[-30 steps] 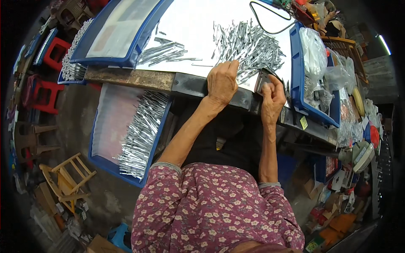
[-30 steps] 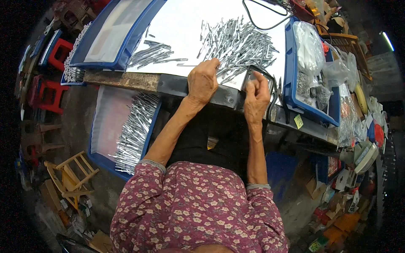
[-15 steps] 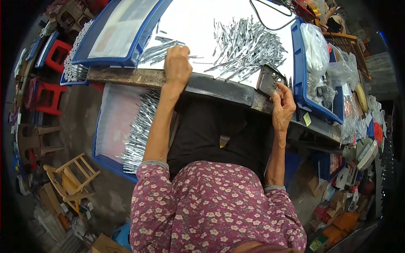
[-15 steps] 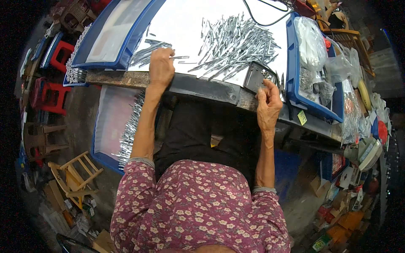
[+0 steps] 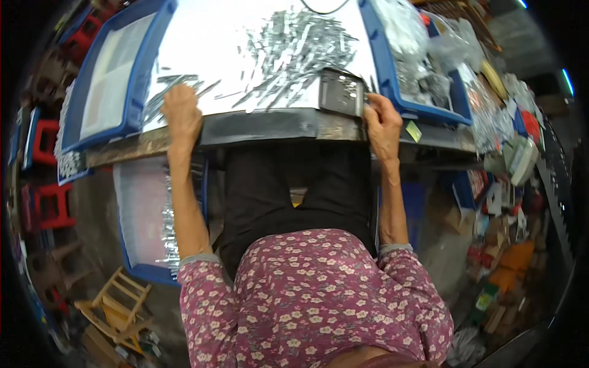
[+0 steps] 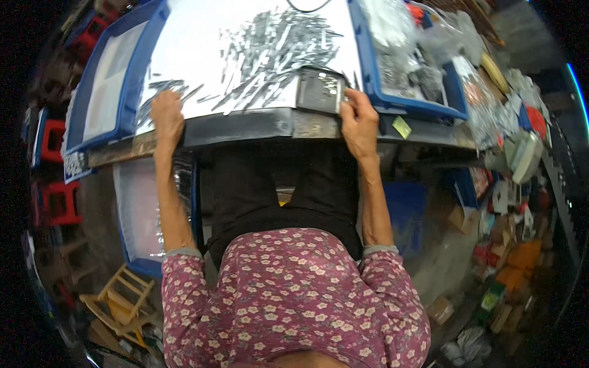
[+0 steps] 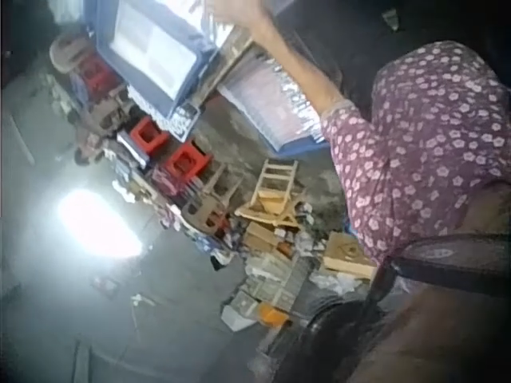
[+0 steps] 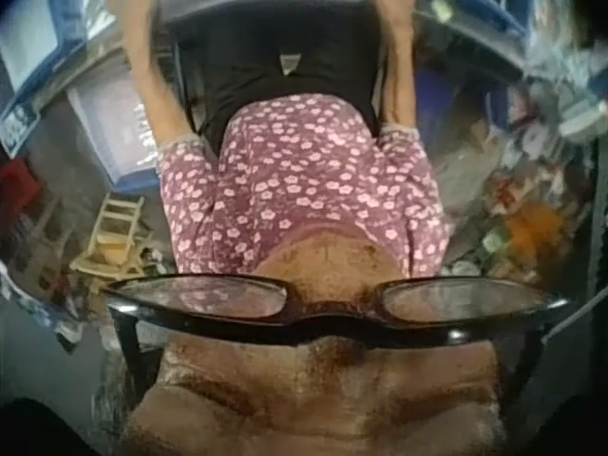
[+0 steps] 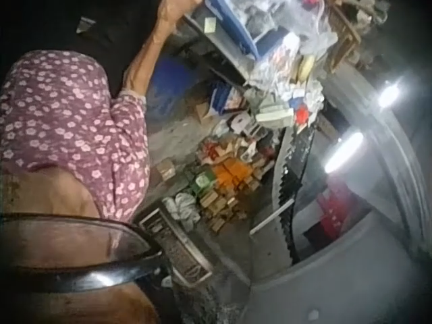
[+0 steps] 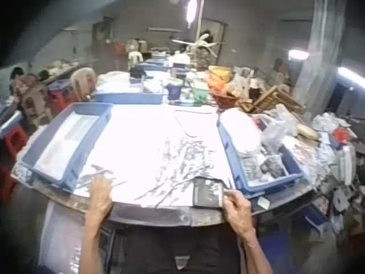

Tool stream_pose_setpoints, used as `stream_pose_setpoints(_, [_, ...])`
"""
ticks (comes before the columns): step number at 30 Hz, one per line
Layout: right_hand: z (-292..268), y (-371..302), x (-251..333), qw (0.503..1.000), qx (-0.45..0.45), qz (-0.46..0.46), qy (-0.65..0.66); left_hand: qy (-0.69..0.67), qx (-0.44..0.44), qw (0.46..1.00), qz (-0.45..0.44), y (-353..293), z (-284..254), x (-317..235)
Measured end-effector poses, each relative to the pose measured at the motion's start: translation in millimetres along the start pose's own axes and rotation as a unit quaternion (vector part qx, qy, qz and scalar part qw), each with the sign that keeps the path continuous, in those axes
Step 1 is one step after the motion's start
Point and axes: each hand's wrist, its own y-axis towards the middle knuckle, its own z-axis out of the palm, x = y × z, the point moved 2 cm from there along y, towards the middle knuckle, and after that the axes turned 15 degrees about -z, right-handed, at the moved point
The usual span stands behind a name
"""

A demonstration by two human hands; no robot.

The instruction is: Sorting small metal pins and placing them into a metal block container.

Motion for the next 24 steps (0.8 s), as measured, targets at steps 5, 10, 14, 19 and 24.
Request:
stream_pose_setpoints(5, [-0.2, 3.7, -8.9, 0.993, 0.080, -0.058, -0.057, -0.103, -0.015, 0.993, -0.062, -2.4, -28.2, -20.9])
stream_pose_setpoints(10, [4.0, 10.2, -4.9, 0.981, 0.116, -0.112, -0.105, -0.315, 0.055, 0.939, -0.124, -15.1, -69.1, -51.8])
stream_pose_setpoints(14, [8.7, 15.7, -12.7, 0.969, 0.137, -0.147, -0.145, -0.421, 0.113, 0.894, -0.103, -32.9, -83.2, -72.8])
stream_pose_setpoints(19, [18.0, 21.8, -13.0, 0.960, 0.168, -0.163, -0.151, -0.532, 0.212, 0.812, -0.116, -46.1, -85.1, -89.3])
stream_pose_setpoints(24, [25.9, 25.4, -12.8, 0.952, 0.190, -0.192, -0.144, -0.581, 0.218, 0.772, -0.133, -51.9, -84.2, -98.3])
